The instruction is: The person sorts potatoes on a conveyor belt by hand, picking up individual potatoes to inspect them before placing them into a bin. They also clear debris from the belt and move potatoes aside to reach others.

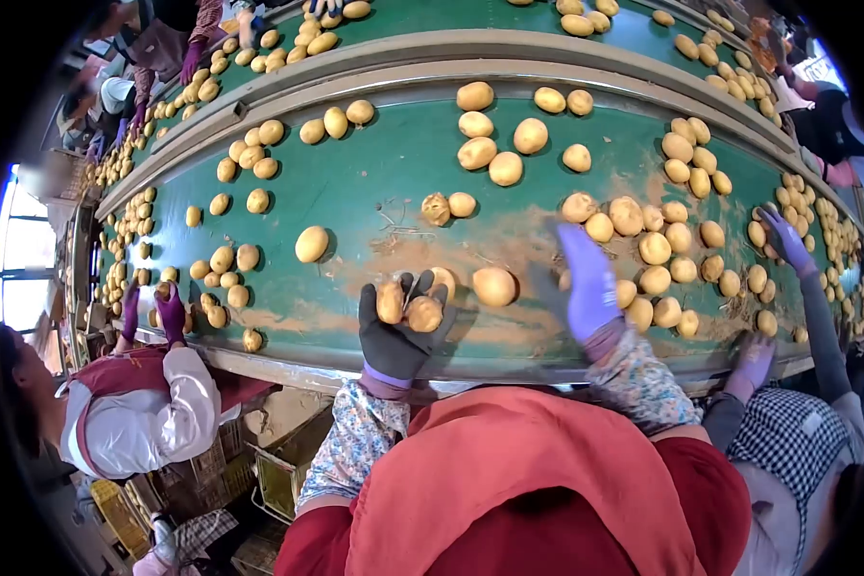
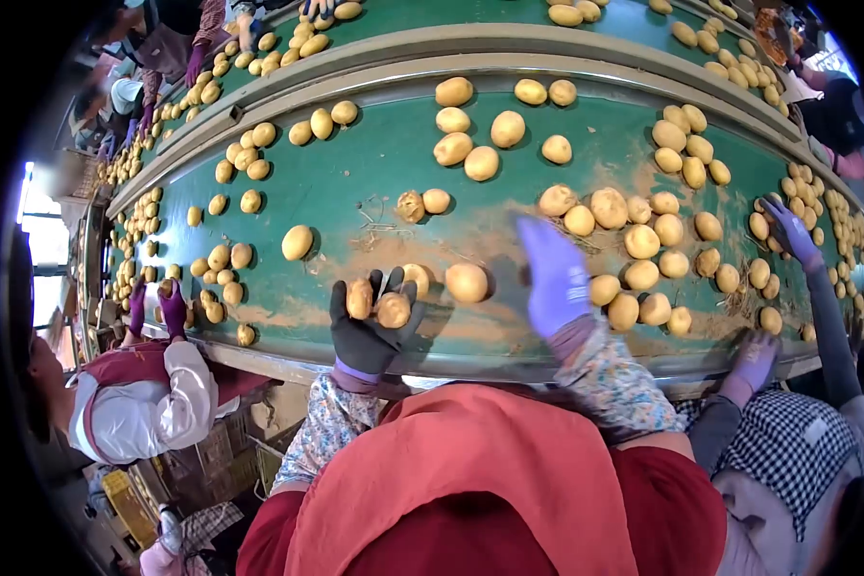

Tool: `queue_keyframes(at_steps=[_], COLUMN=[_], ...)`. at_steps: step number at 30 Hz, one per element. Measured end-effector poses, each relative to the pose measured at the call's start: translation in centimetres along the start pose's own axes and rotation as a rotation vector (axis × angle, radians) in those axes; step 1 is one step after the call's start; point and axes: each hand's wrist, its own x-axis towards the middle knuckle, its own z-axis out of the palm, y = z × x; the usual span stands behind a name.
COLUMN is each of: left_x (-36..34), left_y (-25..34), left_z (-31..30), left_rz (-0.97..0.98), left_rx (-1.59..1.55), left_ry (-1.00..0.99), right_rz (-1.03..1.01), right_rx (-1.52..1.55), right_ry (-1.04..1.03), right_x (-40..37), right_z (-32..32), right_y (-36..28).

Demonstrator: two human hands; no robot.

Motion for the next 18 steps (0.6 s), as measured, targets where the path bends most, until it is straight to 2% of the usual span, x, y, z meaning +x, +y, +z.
queue_keyframes(at_steps=[2, 4, 5, 6, 8, 9, 10, 12, 13, 14, 15, 16, 18], left_x=[-0.4, -1.8, -2.1, -2.3, -2.6, -3.0, -3.8, -4.9, -5.4, -6.4, -7.3, -8.1, -9.3], left_y=[1.5, 2.9, 3.6, 4.3, 5.8, 6.5, 7.3, 9.1, 10.2, 11.3, 12.1, 12.9, 13.9], left_z=[-1.6, -2.6, -2.5, -2.7, -2.7, -2.2, -1.3, -0.8, -1.5, -2.2, -2.7, -3.1, -4.0], left_rz=[-0.04, -0.114, -0.114, -0.128, -0.127, -0.138, -0.149, -0.176, -0.192, -0.18, -0.174, -0.17, -0.186], left_rx=[-0.064, -0.118, -0.095, -0.079, -0.038, -0.037, -0.01, 0.038, 0.036, 0.07, 0.062, 0.057, 0.02], left_ry=[-0.035, -0.081, -0.072, -0.108, -0.062, -0.07, -0.099, -0.182, -0.264, -0.256, -0.261, -0.263, -0.237], right_rz=[0.261, 0.24, 0.307, 0.232, 0.165, 0.235, 0.235, 0.51, 0.426, 0.344, 0.348, 0.283, 0.377], right_rx=[-0.148, -0.244, -0.13, -0.192, -0.263, -0.218, -0.218, 0.258, 0.19, 0.126, 0.287, 0.101, -0.292], right_ry=[-0.1, -0.068, -0.148, -0.14, -0.327, -0.36, -0.498, -0.524, -0.394, -0.272, -0.23, -0.279, -0.461], right_x=[0.2, -0.8, 0.6, 1.7, 2.9, 3.5, 4.9, 7.0, 8.4, 9.8, 10.2, 11.1, 12.4], right_z=[-1.2, 0.6, 0.9, 2.0, 5.4, 6.9, 7.1, 6.9, 7.7, 8.2, 8.0, 9.2, 13.2], right_y=[3.7, 6.3, 4.6, 2.3, 1.6, 0.8, -0.4, -4.1, -5.1, -7.2, -9.6, -10.3, -10.7])
